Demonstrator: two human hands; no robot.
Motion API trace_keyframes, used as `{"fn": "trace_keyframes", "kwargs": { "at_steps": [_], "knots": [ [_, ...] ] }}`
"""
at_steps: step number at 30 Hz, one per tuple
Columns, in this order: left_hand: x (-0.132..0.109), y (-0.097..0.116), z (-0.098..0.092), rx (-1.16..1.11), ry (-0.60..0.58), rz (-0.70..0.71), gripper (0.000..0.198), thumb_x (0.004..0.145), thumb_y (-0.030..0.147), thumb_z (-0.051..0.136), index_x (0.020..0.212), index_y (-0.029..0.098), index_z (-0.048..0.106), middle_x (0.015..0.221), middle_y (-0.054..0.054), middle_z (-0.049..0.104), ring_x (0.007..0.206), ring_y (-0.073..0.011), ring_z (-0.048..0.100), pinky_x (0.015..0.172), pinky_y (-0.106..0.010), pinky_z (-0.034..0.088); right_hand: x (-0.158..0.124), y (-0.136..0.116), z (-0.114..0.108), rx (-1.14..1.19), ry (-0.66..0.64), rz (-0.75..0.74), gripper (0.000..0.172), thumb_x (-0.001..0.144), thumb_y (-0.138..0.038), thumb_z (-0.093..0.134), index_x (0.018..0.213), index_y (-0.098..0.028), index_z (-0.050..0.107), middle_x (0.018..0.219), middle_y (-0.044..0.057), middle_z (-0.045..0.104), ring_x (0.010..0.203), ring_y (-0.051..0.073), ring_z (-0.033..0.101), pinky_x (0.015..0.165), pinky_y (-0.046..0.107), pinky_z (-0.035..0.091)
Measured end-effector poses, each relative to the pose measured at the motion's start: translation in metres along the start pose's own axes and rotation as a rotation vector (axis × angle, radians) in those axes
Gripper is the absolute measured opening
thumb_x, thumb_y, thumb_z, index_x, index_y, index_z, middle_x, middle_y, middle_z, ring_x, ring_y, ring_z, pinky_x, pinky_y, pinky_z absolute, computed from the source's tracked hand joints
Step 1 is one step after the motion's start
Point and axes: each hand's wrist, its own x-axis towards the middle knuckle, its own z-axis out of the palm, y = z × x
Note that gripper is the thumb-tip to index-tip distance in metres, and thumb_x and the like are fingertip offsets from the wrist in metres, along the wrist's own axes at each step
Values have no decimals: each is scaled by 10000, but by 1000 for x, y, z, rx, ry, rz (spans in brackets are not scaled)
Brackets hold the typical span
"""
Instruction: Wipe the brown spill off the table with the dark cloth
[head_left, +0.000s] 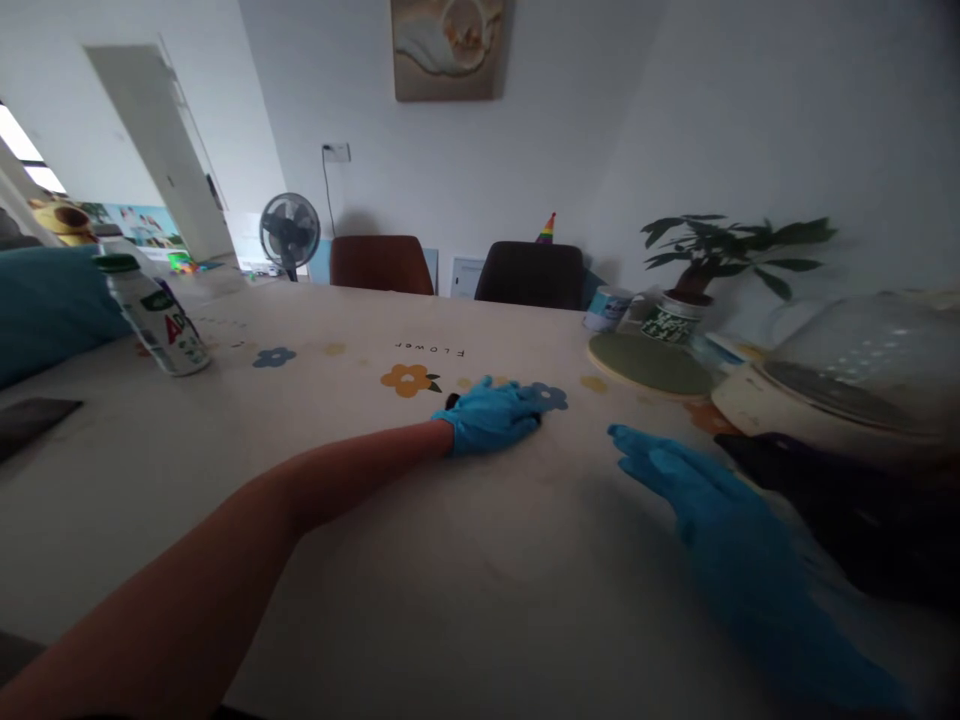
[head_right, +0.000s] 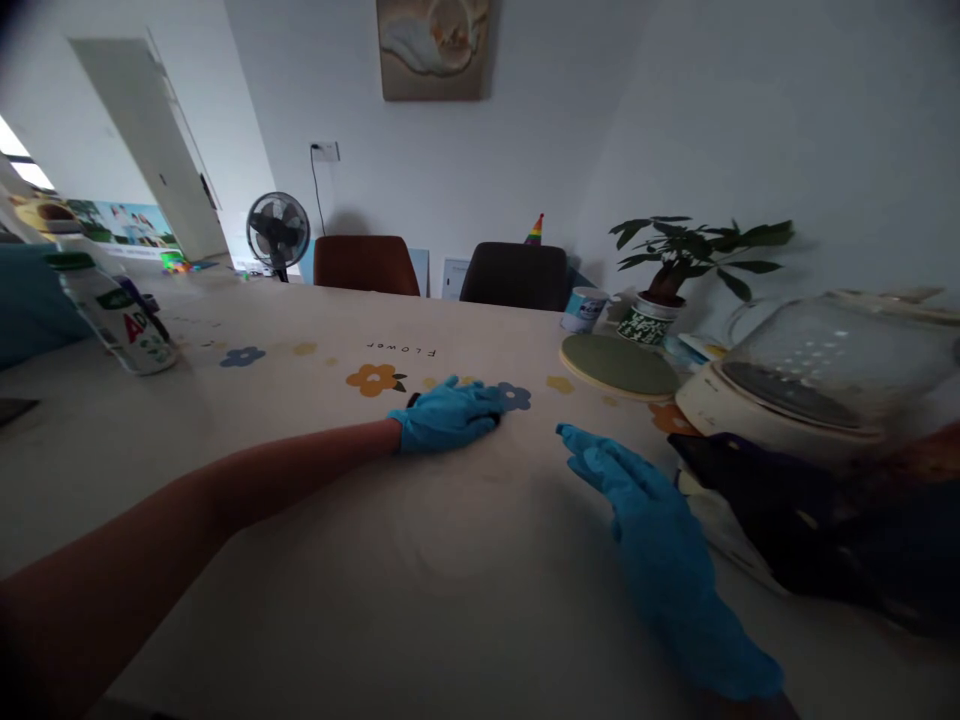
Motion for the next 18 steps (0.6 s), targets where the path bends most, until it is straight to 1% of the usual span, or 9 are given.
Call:
{"fn": "trace_keyframes", "kwargs": {
  "at_steps": [2,3,4,6,9,11,14,16,18],
  "knots": [
    [0,-24,-16,-4,91,-202,420,1245,417,607,1606,339,808,1911,-78,621,1797,-355,515,1586,-661,158,2,-9,0,78,-12,68,381,1038,-319,681,1232,-314,1009,1563,52,897,1531,376,831,1299,497,701],
    [-3,-37,-26,0,131,-284,384,1245,399,609,1558,310,814,1870,-97,652,1756,-356,537,1577,-662,162,2,-15,1,121,-12,108,362,1060,-326,679,1206,-309,1010,1544,61,904,1511,376,843,1256,477,731],
    [-6,-51,-35,11,165,-344,371,1256,379,577,1530,272,805,1848,-124,659,1726,-363,541,1568,-678,153,3,-20,1,160,-11,142,350,1081,-338,678,1189,-309,1010,1528,66,909,1491,376,854,1215,460,755],
    [-18,-78,-54,44,214,-480,372,1271,336,498,1472,203,781,1774,-169,691,1638,-366,558,1538,-710,171,4,-29,2,222,-10,179,327,1099,-355,694,1169,-318,1010,1510,65,915,1466,374,869,1159,438,783],
    [-46,-115,-79,98,280,-694,365,1274,343,484,1442,164,755,1627,-164,749,1535,-345,555,1500,-728,207,3,-34,2,257,1,180,317,1094,-352,709,1165,-314,1016,1522,65,909,1476,373,864,1173,442,778],
    [-68,-133,-92,132,316,-823,388,1278,399,504,1454,155,749,1583,-166,753,1515,-348,560,1482,-729,227,2,-33,2,237,-2,187,322,1086,-360,713,1179,-308,1017,1525,63,908,1492,377,855,1206,468,764],
    [-96,-150,-104,180,342,-956,481,1273,543,568,1505,164,751,1663,-188,696,1581,-388,578,1468,-713,292,3,-31,5,211,-7,232,369,1078,-379,703,1270,-309,1010,1595,60,880,1562,375,812,1278,492,719],
    [-107,-154,-107,201,336,-980,528,1249,604,642,1534,173,751,1708,-191,673,1612,-397,596,1453,-684,368,4,-30,6,213,-3,252,384,1070,-394,707,1294,-302,1004,1622,75,869,1598,384,786,1331,515,677],
    [-113,-152,-106,213,316,-962,545,1223,616,706,1540,176,753,1704,-188,681,1600,-394,623,1425,-655,434,5,-30,6,199,-3,248,369,1060,-418,721,1265,-299,1004,1618,83,873,1615,403,771,1379,559,631]
  ]
}}
